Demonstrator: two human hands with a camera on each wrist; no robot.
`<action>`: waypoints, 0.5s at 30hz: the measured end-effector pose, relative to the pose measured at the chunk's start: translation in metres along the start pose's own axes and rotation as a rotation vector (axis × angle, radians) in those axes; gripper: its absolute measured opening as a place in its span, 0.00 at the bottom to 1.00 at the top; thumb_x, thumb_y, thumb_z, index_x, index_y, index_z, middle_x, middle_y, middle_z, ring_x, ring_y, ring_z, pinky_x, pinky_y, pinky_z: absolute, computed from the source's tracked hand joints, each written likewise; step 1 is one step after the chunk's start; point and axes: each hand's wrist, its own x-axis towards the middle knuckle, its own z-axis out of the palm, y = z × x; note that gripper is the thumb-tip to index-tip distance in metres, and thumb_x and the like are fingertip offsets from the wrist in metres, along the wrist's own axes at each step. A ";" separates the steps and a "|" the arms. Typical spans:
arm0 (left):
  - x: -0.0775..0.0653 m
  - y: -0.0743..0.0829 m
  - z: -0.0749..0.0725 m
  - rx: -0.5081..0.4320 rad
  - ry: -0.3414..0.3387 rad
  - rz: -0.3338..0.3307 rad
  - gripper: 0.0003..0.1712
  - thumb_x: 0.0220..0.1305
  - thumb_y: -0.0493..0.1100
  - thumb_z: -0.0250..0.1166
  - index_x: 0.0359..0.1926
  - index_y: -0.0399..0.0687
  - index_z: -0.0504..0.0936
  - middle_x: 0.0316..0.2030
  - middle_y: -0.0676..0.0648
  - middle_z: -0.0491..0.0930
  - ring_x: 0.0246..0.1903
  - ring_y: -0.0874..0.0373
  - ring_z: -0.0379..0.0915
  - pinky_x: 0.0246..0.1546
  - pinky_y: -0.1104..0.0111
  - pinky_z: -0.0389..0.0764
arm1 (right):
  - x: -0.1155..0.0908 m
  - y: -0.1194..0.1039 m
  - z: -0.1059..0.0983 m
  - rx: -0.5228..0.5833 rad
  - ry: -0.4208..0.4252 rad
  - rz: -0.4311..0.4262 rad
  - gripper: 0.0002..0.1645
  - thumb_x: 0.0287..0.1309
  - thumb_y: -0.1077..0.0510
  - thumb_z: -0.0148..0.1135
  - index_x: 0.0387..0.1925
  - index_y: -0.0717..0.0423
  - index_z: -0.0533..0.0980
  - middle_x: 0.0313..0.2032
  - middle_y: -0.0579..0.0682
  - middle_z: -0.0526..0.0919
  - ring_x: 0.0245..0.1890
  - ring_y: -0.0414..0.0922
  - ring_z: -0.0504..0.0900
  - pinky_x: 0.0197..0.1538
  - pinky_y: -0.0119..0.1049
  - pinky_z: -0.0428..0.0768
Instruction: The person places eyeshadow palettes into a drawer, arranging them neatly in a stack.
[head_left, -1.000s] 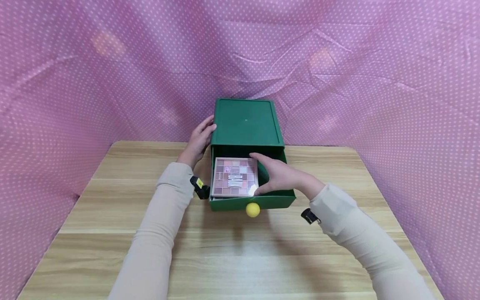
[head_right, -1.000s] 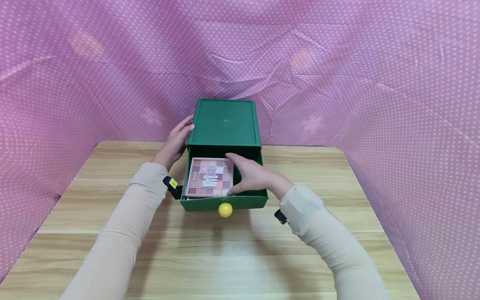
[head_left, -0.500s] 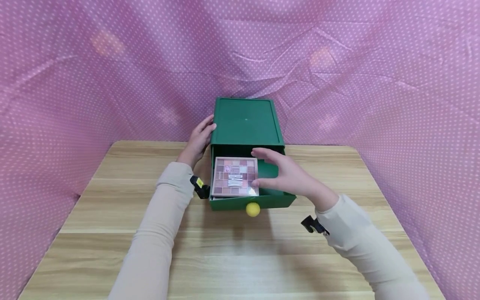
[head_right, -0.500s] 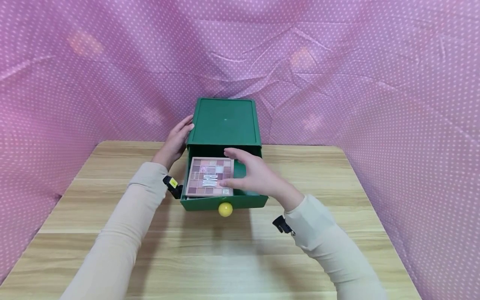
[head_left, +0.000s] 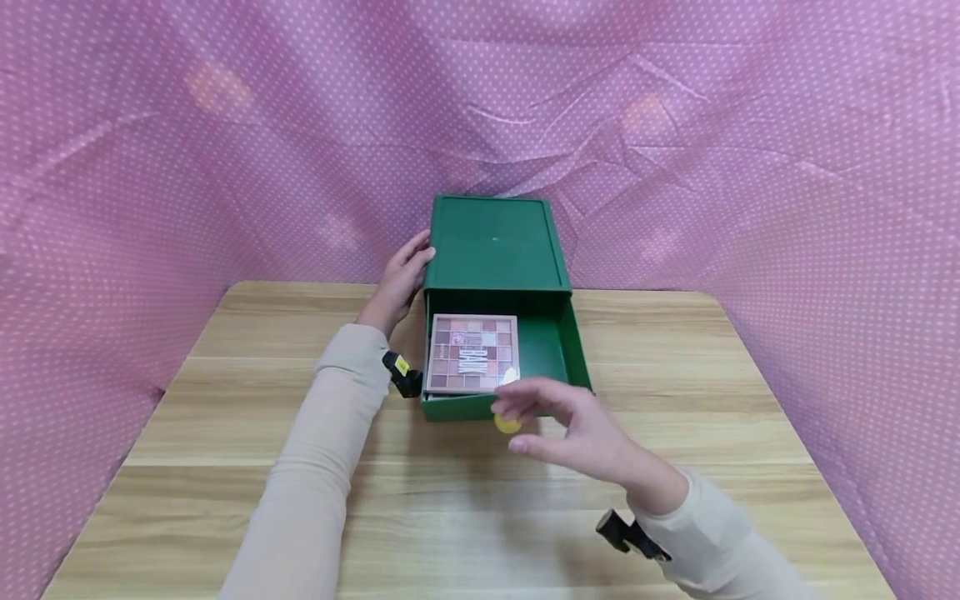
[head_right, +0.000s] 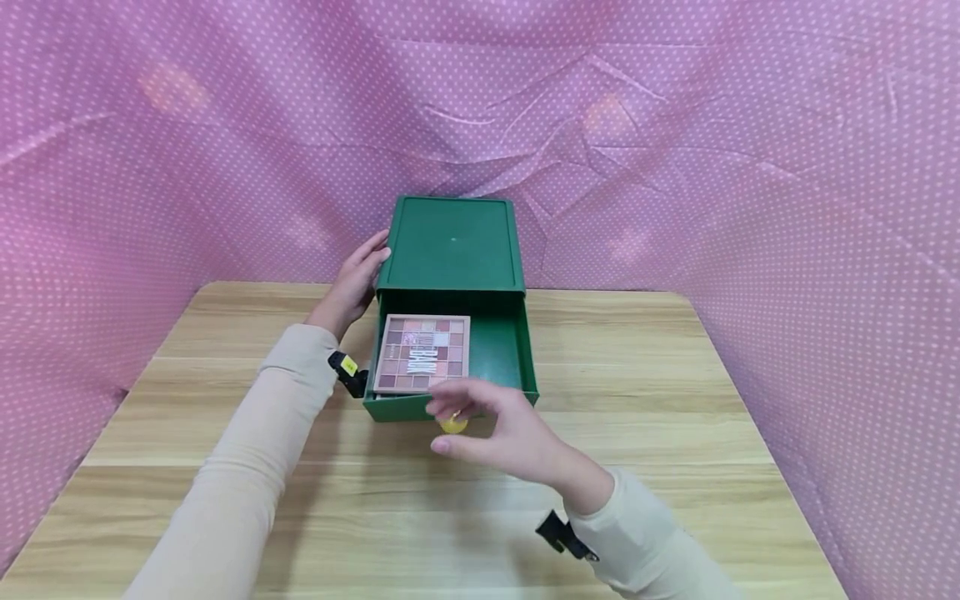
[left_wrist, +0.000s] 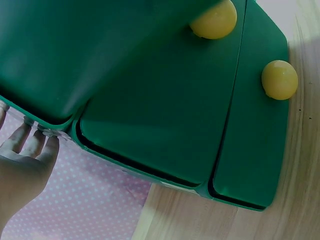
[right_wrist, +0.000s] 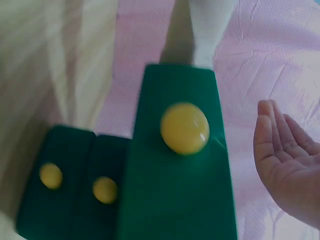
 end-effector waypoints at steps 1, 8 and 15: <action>0.000 0.000 0.000 0.003 0.000 0.000 0.27 0.62 0.41 0.52 0.62 0.49 0.60 0.60 0.47 0.57 0.52 0.53 0.63 0.47 0.70 0.69 | -0.003 0.002 0.003 0.024 -0.016 -0.002 0.24 0.45 0.71 0.60 0.48 0.66 0.68 0.40 0.57 0.76 0.38 0.49 0.75 0.40 0.42 0.75; 0.001 0.000 -0.001 -0.004 0.005 -0.004 0.27 0.61 0.40 0.52 0.62 0.48 0.60 0.60 0.47 0.57 0.52 0.53 0.63 0.47 0.70 0.69 | -0.023 0.024 0.023 0.197 -0.091 0.215 0.16 0.51 0.67 0.57 0.44 0.65 0.71 0.38 0.54 0.77 0.36 0.49 0.75 0.39 0.38 0.76; 0.002 0.000 0.000 0.007 0.003 -0.001 0.26 0.62 0.41 0.52 0.61 0.49 0.60 0.59 0.48 0.58 0.51 0.54 0.64 0.48 0.69 0.68 | -0.036 0.045 0.033 0.299 -0.009 0.438 0.18 0.53 0.62 0.56 0.43 0.70 0.70 0.38 0.61 0.76 0.38 0.49 0.75 0.42 0.37 0.75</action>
